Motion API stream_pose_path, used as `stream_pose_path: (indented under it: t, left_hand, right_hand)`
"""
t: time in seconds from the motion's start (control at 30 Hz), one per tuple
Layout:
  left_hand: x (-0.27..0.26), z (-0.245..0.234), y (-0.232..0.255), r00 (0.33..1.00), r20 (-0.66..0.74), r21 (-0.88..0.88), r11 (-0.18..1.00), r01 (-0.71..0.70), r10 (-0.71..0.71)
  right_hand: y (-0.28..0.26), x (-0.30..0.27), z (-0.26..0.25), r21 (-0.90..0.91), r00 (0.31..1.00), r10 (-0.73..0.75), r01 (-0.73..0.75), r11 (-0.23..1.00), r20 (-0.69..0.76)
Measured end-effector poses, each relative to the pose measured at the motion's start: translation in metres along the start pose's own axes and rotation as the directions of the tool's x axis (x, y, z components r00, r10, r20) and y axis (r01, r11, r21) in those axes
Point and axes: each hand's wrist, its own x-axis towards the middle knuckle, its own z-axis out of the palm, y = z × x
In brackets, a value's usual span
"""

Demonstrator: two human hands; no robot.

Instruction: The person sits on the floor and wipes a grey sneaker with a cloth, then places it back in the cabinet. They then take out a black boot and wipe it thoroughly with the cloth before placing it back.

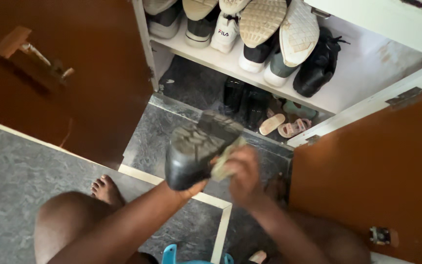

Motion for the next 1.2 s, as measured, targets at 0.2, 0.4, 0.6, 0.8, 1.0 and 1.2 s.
stream_pose_path:
  t: [0.2,0.4,0.6,0.8,1.0,1.2]
  left_hand:
    - [0.001,-0.017,-0.001,0.949,-0.269,0.109,0.984,-0.142,0.166]
    - [0.012,-0.12,-0.025,0.828,-0.469,0.623,0.779,0.063,0.308]
    - [0.016,-0.058,-0.03,0.813,-0.314,0.936,0.304,0.178,0.49]
    - [0.008,0.049,-0.025,0.929,-0.081,0.949,-0.256,0.182,0.36]
    - [0.022,0.055,-0.017,0.832,-0.036,0.991,0.126,-0.04,0.553]
    - [0.022,0.038,-0.005,0.846,-0.121,0.993,0.075,0.095,0.519]
  right_hand:
    - [-0.023,0.008,0.011,0.056,0.995,-0.059,0.064,0.996,-0.079]
    - [-0.027,0.039,0.005,-0.088,0.983,-0.182,0.183,0.979,0.012]
    - [-0.019,0.037,-0.009,-0.154,0.989,0.145,-0.146,0.977,-0.017]
    - [-0.006,0.014,-0.022,-0.125,0.968,0.231,-0.243,0.962,-0.1]
    - [-0.009,0.004,-0.009,-0.32,0.988,-0.149,0.133,0.938,-0.027]
    - [-0.001,0.0,0.002,-0.368,0.975,-0.178,0.118,0.922,-0.133]
